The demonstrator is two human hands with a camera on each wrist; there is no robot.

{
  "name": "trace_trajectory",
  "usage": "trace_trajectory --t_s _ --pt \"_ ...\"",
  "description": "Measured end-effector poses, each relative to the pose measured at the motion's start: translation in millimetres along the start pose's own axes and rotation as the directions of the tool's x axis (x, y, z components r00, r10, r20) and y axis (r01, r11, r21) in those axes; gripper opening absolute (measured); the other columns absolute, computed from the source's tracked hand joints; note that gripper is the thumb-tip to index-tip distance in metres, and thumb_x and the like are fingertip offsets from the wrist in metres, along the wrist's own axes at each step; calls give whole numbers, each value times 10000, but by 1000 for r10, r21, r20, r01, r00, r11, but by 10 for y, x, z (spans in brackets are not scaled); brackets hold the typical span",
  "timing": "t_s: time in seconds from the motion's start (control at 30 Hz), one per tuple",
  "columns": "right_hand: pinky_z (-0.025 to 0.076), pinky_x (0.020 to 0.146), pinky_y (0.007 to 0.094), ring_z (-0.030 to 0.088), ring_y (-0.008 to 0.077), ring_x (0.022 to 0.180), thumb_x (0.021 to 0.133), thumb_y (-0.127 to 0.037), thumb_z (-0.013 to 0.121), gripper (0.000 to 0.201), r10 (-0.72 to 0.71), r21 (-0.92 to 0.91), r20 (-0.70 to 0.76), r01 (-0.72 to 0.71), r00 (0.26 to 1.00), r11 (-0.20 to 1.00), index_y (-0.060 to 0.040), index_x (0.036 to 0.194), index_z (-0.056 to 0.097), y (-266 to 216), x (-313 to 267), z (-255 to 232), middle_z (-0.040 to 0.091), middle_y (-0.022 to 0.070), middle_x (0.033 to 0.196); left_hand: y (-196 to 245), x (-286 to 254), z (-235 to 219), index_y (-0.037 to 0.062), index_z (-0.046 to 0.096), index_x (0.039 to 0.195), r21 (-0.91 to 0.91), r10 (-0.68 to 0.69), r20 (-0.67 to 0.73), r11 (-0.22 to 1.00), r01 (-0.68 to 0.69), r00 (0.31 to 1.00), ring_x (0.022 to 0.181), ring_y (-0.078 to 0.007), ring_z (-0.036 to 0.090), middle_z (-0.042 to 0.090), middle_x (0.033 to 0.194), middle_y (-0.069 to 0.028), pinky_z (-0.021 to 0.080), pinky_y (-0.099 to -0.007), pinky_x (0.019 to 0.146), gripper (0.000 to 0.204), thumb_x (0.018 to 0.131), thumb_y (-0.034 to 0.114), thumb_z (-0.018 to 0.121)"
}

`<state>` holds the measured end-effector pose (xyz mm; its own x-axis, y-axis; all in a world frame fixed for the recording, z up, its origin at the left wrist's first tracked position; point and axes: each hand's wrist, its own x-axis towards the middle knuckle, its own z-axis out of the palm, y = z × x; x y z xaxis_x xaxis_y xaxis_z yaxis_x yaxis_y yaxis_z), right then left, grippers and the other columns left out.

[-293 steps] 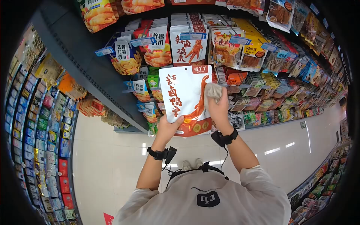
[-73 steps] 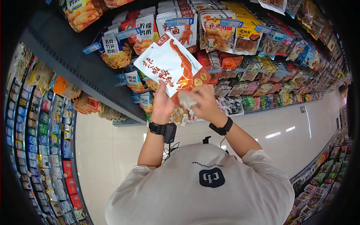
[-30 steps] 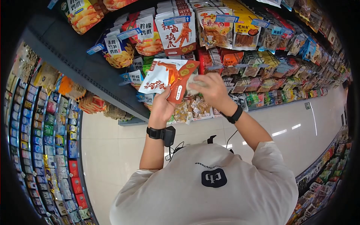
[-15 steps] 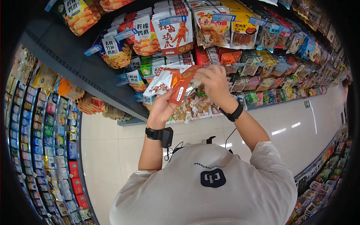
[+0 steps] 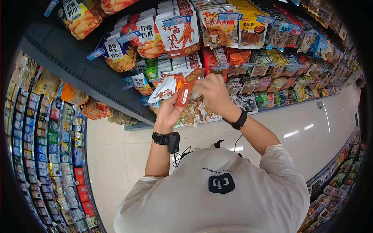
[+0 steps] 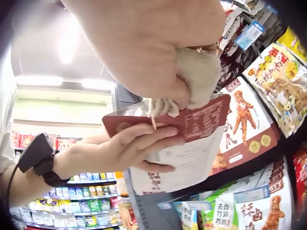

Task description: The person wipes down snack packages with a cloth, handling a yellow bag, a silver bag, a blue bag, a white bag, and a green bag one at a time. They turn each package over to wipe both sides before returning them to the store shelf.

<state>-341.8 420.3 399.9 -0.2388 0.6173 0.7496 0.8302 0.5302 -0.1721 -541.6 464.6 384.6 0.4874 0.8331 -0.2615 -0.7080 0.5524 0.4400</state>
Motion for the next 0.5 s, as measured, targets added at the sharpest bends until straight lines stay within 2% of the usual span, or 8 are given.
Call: trace_trajectory --t_s 0.03,0.1,0.17,0.23,0.3,0.33,0.4,0.5 --pt "402 857 400 563 253 926 723 -15 618 280 -43 86 17 42 999 995 -125 959 721 -82 -9 8 687 -1 1068 16 38 -76 -73 385 1354 2 -1 1 1000 1 1000 1182 -260 578 532 1319 -187 513 -362 1012 348 1033 56 424" --pt "399 848 399 563 251 923 720 -12 617 275 -59 128 0 58 998 990 -127 948 720 -147 -63 48 687 0 1062 73 100 -204 -75 373 1361 -67 -55 103 996 62 993 1197 -265 570 518 1338 -192 513 -376 1017 358 1032 55 428" --pt "397 839 398 564 248 920 717 -9 617 270 -75 173 -14 76 997 982 -129 937 720 -119 -68 57 686 1 1056 49 82 -199 -78 371 1360 -10 -36 69 999 37 997 1205 -270 566 514 1344 -196 513 -383 1019 359 1033 58 429" --pt "392 845 398 556 223 929 732 -27 618 251 4 -67 -88 -10 996 998 -137 938 709 40 -55 15 671 -15 1043 24 -10 -109 -82 370 1360 44 -15 31 999 13 999 1214 -275 561 510 1349 -199 512 -390 1021 361 1033 60 429" --pt "391 843 398 556 225 931 727 -29 622 253 25 -136 -118 -41 993 990 -136 941 705 196 -37 44 669 -13 1053 2 -41 -35 -87 373 1355 187 14 82 982 -29 997 1223 -283 556 511 1349 -204 509 -405 1026 359 1034 64 428" --pt "391 840 397 556 228 932 721 -32 627 256 43 -204 -150 -74 988 976 -134 945 700 242 -40 55 668 -12 1062 -15 -45 -5 -87 373 1355 182 14 85 983 -29 996 1223 -283 556 511 1349 -204 509 -405 1026 359 1034 64 428" --pt "388 839 396 556 235 937 718 -27 627 271 75 -239 -115 -101 990 966 -125 960 702 144 -92 94 666 -10 1078 -29 -38 40 -85 373 1357 189 51 76 980 -65 996 1225 -287 554 506 1352 -205 506 -414 1029 359 1033 58 430" --pt "393 830 386 549 235 938 690 27 621 358 138 63 -67 -134 988 989 -131 999 711 -62 -178 163 673 -19 1088 9 11 37 -74 378 1359 144 43 25 989 -46 999 1228 -281 551 500 1359 -201 502 -412 1033 357 1029 50 435"
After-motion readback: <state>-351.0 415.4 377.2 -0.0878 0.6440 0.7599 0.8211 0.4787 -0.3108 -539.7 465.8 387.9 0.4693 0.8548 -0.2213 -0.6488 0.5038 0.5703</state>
